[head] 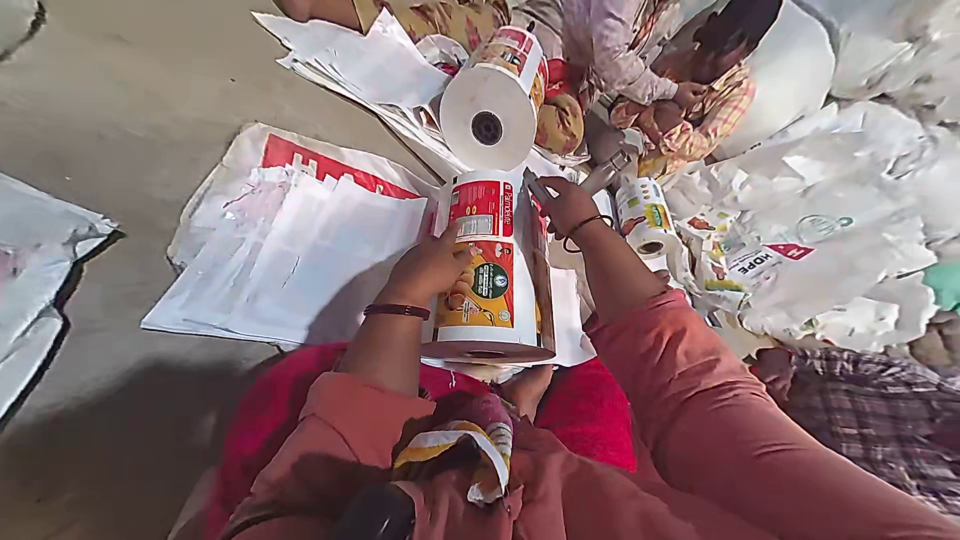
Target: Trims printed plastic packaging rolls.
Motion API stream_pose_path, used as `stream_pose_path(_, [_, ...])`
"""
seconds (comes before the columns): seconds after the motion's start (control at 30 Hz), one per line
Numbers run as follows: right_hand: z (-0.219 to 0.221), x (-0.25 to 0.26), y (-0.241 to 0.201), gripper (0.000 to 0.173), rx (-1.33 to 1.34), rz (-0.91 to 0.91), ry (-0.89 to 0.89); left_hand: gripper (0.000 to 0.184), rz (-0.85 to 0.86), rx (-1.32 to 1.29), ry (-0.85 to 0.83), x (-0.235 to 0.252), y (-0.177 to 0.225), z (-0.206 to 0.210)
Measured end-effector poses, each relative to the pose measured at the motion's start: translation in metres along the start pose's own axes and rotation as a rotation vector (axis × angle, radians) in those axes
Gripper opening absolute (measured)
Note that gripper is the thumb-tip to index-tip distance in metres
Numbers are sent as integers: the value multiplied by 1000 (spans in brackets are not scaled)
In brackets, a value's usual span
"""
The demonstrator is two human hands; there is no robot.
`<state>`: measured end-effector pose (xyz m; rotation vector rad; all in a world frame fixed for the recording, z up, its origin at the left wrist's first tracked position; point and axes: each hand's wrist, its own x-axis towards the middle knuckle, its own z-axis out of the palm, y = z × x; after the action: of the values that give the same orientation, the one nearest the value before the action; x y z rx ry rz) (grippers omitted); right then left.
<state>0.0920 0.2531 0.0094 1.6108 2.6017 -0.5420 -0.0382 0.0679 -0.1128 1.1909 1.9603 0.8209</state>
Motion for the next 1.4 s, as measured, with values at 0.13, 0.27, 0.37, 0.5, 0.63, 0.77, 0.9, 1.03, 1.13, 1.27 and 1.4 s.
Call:
stream_pose_path(0.13, [-2, -2, -6, 55, -101, 4, -20, 68, 1, 10, -10, 1, 0, 0])
stream_pose_path(0.27, [-6, -2, -16, 51, -172, -6, -49, 69, 4, -10, 6, 3, -3, 3])
stream_pose_path(0.37, [-10, -3, -23, 49, -232, -15, -86, 70, -2, 1, 6, 4, -3, 4])
stream_pose_path(0.5, [-12, -4, -23, 48, -318, -43, -93, 70, -4, 3, 1, 1, 0, 2])
stream_pose_path(0.63, [-11, -16, -24, 51, -378, -59, -113, 69, -1, 16, 11, -3, 0, -1])
stream_pose_path(0.77, [-17, -29, -25, 47, -371, -57, -162, 70, -6, 33, 18, -3, 2, -1])
stream_pose_path(0.9, [-17, -41, -21, 44, -385, -83, -188, 69, -12, 51, 17, -5, 4, -2])
stream_pose_path(1.03, [-12, -61, -17, 46, -415, -113, -198, 68, -11, 58, 38, -7, 3, -2])
stream_pose_path(1.13, [-10, -80, -14, 46, -422, -137, -204, 68, -10, 66, 46, -7, 4, -2])
stream_pose_path(1.27, [-3, -108, -13, 49, -455, -135, -238, 67, 11, 74, 62, -9, 4, 0])
stream_pose_path(1.4, [1, -150, -14, 53, -481, -134, -269, 67, 8, 73, 88, -15, 7, 2])
